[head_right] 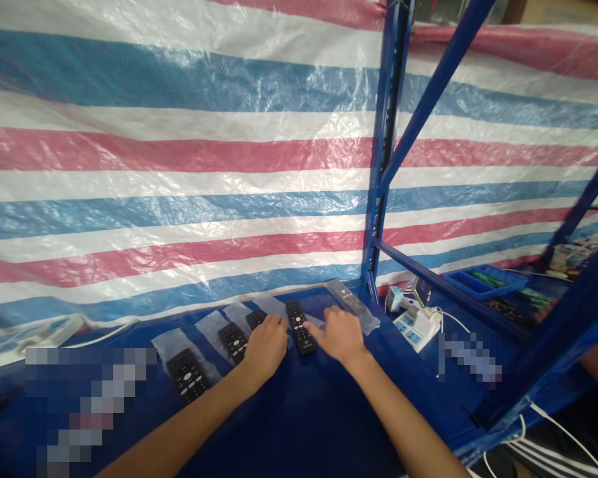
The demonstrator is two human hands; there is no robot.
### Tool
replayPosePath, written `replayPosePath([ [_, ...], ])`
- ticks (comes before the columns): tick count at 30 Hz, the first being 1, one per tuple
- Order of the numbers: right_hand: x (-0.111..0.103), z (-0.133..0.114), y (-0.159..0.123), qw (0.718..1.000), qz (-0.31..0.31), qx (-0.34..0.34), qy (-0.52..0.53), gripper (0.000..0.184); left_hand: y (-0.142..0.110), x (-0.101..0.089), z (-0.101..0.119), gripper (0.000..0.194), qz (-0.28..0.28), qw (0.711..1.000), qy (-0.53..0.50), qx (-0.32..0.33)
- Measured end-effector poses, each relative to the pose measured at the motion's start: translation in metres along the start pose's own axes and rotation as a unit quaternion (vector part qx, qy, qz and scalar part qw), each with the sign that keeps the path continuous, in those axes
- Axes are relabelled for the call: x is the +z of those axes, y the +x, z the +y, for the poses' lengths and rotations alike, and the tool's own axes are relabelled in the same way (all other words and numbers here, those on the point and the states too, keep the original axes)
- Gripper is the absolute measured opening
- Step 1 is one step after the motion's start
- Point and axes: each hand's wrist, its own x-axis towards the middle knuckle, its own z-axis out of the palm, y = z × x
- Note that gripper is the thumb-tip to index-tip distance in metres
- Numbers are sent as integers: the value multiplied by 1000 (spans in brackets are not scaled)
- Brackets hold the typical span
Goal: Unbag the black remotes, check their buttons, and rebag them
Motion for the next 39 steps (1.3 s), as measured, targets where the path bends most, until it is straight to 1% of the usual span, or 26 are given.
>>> replayPosePath([
  [2, 1, -21, -8, 997, -65, -31, 21, 57, 4, -2, -5, 30, -12, 1000, 13, -18],
  [3, 2, -29, -10, 995, -84, -39, 27, 55, 5, -3, -6, 30, -19, 999, 17, -21],
  [5, 4, -37, -11, 994, -105, -35, 26, 49, 5, -5, -6, 30, -30, 999, 17, -17],
  [7, 6, -37, -9, 993, -110, -19, 23, 41, 4, -7, -2, 30, -33, 999, 9, -12],
  [11, 8, -22, -7, 993, -103, 7, 56, 34, 1, -6, 14, 33, -29, 999, -14, -9],
  [14, 3, -5, -7, 992, -73, 33, 93, 34, 3, -2, 29, 33, -16, 999, -32, -3],
  [18, -9, 22, -12, 990, -28, 69, 123, 31, 14, 7, 42, 36, 7, 999, -46, 1],
  [21, -15, 38, -20, 988, -18, 77, 136, 29, 23, 12, 46, 34, -10, 999, -47, 7],
  [24, -18, 50, -29, 985, -27, 72, 152, 26, 29, 14, 47, 30, -41, 998, -56, 2],
  [27, -20, 62, -37, 982, -32, 47, 178, 24, 31, 11, 43, 29, -62, 996, -69, -20],
  [32, -30, 79, -49, 971, -43, -6, 235, 23, 36, 2, 32, 30, -73, 991, -94, -60],
  [35, -34, 81, -53, 973, -50, -20, 225, 21, 38, -2, 27, 29, -74, 990, -102, -64],
  [39, -33, 73, -53, 978, -46, -32, 202, 19, 37, -4, 26, 29, -83, 990, -100, -48],
])
